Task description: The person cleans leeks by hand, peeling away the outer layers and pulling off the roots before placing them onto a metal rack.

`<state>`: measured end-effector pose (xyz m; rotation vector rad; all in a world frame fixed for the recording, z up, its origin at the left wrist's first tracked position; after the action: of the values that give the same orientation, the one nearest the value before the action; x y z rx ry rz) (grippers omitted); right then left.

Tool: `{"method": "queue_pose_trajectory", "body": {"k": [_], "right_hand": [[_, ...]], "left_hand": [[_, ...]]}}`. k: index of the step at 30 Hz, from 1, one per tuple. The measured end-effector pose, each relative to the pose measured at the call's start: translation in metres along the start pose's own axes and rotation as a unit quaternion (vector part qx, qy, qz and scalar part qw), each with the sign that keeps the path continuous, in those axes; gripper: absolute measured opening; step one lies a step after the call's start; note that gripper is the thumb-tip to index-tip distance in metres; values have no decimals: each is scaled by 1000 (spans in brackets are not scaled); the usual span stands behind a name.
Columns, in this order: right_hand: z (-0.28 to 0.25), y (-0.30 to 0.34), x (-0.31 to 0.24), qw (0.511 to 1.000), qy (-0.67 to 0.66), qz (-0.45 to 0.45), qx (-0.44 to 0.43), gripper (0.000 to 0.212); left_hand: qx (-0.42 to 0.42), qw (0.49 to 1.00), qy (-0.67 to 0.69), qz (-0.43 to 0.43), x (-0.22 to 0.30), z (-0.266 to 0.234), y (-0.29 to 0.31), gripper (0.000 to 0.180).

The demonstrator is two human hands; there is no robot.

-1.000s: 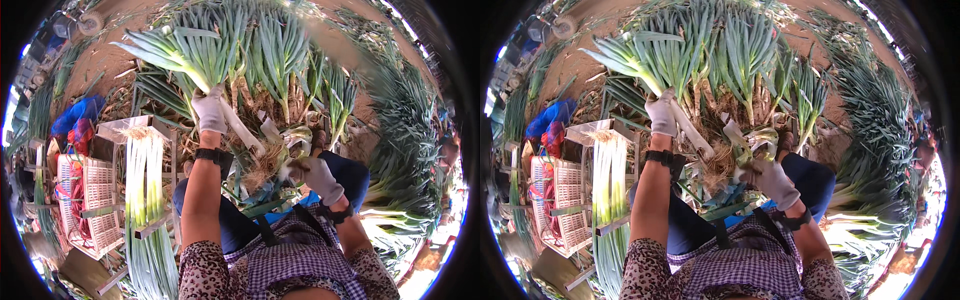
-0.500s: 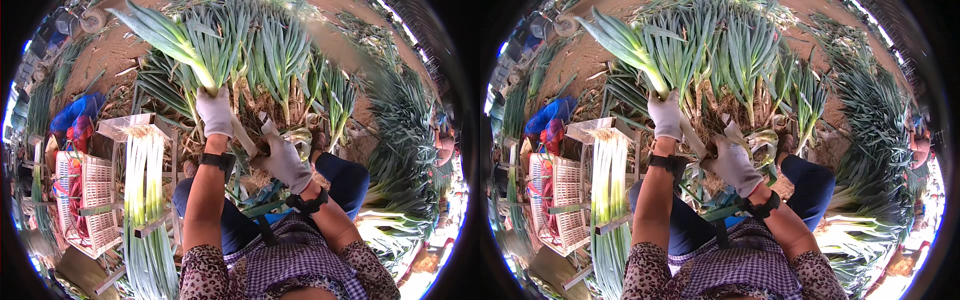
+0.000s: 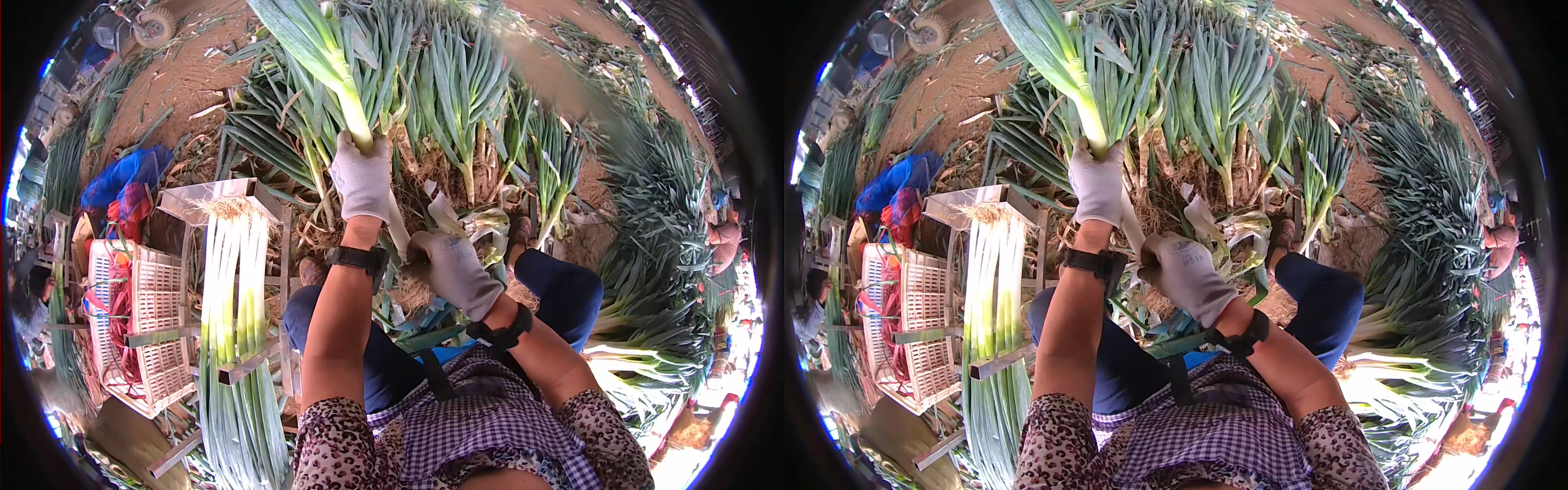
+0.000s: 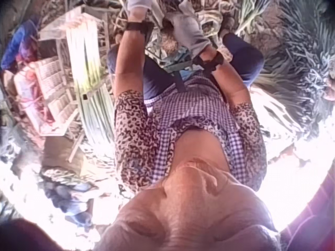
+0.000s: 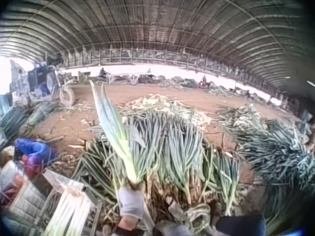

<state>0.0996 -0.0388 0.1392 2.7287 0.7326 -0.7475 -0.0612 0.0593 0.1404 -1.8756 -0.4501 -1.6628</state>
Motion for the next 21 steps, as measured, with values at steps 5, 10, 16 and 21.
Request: {"method": "queue_pose_trajectory", "body": {"k": [5, 10, 16, 21], "right_hand": [[-17, 4, 1, 996, -35, 16, 85, 23], [-3, -1, 5, 998, 37, -31, 37, 21], [-12, 28, -12, 982, 104, -152, 34, 18], [-17, 64, 17, 992, 65, -107, 33, 13]], "left_hand": [[-17, 993, 104, -44, 0, 4, 0, 21], [-22, 965, 250, -71, -18, 10, -3, 18], [3, 980, 180, -87, -35, 3, 1, 21], [2, 988, 80, -132, -54, 5, 7, 24]]}}
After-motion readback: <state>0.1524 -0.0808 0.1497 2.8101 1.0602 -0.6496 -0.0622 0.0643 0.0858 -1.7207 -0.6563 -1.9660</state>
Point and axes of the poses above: each hand's wrist, its own y-axis away from the middle knuckle, its own z-axis out of the palm, x = y × z, the point moved 8 cm from there along -y, towards the middle knuckle, and after that the axes turned 12 degrees about y, right-handed, at the moved point
